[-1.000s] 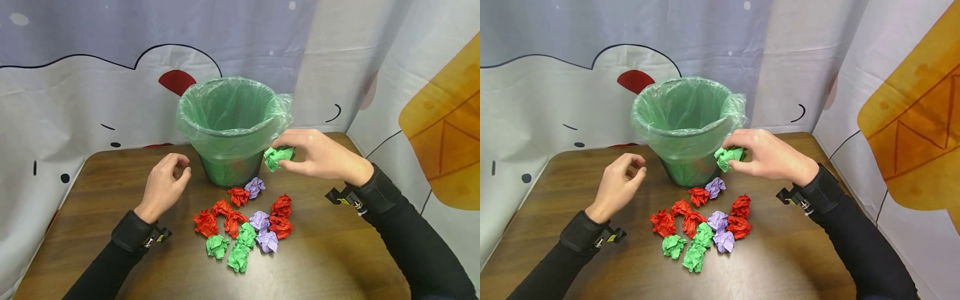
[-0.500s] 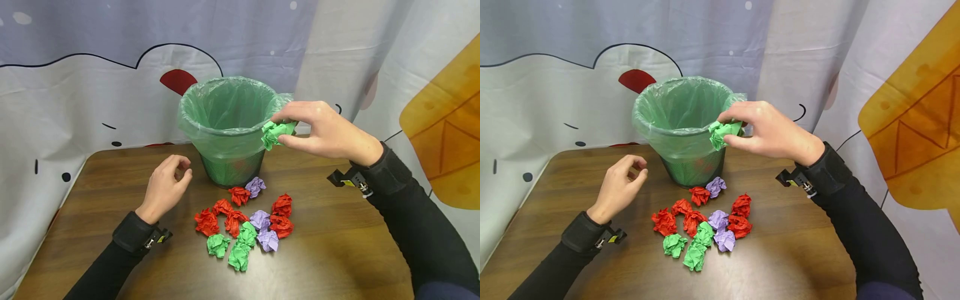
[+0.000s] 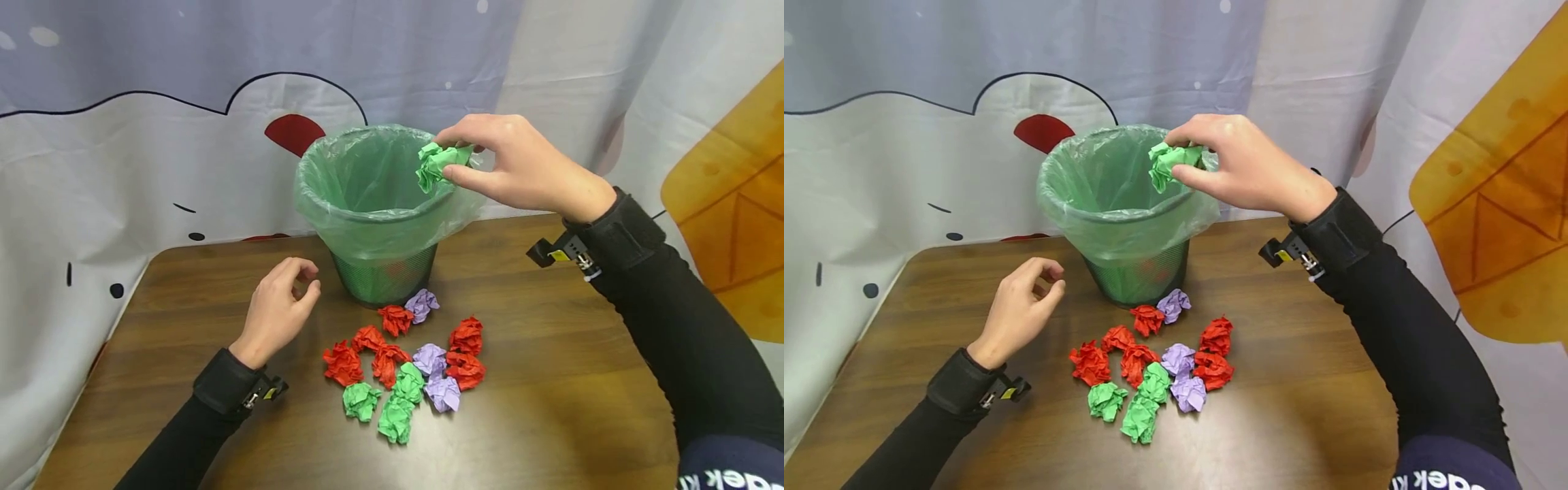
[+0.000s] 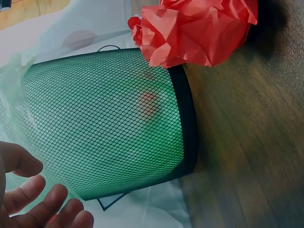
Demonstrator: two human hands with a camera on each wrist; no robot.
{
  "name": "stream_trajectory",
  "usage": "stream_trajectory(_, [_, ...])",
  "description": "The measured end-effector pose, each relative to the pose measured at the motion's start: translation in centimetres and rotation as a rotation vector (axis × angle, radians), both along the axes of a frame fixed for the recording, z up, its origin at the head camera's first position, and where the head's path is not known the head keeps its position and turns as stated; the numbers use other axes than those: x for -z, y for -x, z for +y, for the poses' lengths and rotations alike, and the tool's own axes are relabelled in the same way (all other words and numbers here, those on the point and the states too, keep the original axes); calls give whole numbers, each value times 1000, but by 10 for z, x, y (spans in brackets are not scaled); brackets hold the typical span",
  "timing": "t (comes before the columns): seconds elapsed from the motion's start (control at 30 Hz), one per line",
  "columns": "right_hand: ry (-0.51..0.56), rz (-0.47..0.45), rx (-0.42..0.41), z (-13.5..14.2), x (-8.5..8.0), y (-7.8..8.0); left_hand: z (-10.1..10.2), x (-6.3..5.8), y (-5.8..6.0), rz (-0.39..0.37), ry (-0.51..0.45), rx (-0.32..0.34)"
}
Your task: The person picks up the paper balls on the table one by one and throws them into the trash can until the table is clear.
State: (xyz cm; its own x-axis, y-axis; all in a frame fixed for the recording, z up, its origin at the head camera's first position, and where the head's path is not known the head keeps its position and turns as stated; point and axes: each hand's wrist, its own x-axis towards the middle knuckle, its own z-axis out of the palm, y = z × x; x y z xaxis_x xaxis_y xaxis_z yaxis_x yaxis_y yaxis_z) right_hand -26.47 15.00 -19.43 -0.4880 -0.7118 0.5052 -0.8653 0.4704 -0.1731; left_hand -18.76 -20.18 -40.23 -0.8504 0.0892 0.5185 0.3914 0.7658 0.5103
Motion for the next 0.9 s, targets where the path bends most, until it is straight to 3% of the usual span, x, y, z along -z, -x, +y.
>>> stream_trajectory(0.43, [-131, -44, 71, -24, -10, 19, 1, 0, -4, -13, 16, 4])
stream_trajectory(0.9, [-99, -56, 111, 0, 3, 14, 2, 3, -4, -34, 26, 1])
